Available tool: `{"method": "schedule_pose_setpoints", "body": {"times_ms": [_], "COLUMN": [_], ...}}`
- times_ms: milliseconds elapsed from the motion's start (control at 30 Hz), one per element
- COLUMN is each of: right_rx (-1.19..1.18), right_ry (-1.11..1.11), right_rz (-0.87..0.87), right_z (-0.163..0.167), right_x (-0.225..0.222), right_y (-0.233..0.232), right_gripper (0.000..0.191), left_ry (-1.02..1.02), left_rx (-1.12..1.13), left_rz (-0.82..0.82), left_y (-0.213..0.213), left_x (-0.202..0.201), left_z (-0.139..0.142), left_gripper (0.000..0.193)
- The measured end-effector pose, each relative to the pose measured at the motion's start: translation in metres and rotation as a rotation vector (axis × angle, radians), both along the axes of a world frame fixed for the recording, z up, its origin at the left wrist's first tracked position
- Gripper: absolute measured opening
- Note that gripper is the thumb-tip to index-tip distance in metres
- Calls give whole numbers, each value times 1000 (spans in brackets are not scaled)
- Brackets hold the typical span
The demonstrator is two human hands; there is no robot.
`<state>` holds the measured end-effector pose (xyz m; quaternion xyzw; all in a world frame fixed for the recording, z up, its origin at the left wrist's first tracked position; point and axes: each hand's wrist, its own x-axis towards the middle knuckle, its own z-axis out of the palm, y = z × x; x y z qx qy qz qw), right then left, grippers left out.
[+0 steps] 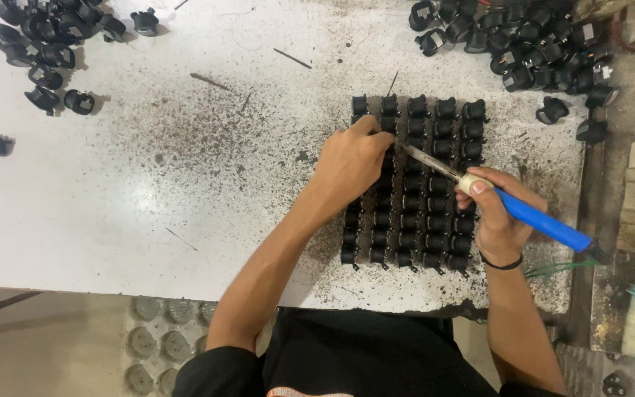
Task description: The person arranges black plastic plug components into rows on the workbench, then uses a soldering iron to solder the terminals of each component one at a time, working through the grid and adding more components as rows are completed.
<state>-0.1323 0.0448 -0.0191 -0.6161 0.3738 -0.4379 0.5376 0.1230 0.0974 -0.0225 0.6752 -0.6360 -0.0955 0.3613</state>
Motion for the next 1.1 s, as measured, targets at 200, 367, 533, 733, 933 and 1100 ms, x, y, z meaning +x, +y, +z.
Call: {"method": "schedule_pose_setpoints", "body": {"times_ms": [200, 367, 533, 733, 933, 1100], "right_rx": [69, 95, 77, 47, 21, 12], "right_ry": [-59, -19, -21, -36, -40, -66], "right_rz": [-28, -59, -29, -26, -38, -28], "right_z": [0, 2, 3, 2, 1, 2], "right_x": [1, 4, 4, 2, 3, 3], "right_y": [-3, -2, -1, 1, 1, 0], "right_gripper": [27, 27, 27, 26, 26, 26], "left_ry": [-36, -44, 78, 61, 50, 22], "left_rx": [96, 42, -21, 12, 0, -20], "left_rz": [-11, -22, -22, -35, -9, 10], "left_y": [-8, -5, -1, -2, -2, -1], "left_x": [-5, -5, 0, 1, -2, -3], "left_z": [0, 3, 6, 3, -2, -1], "left_gripper": [14, 16, 17, 15, 16, 12]}}
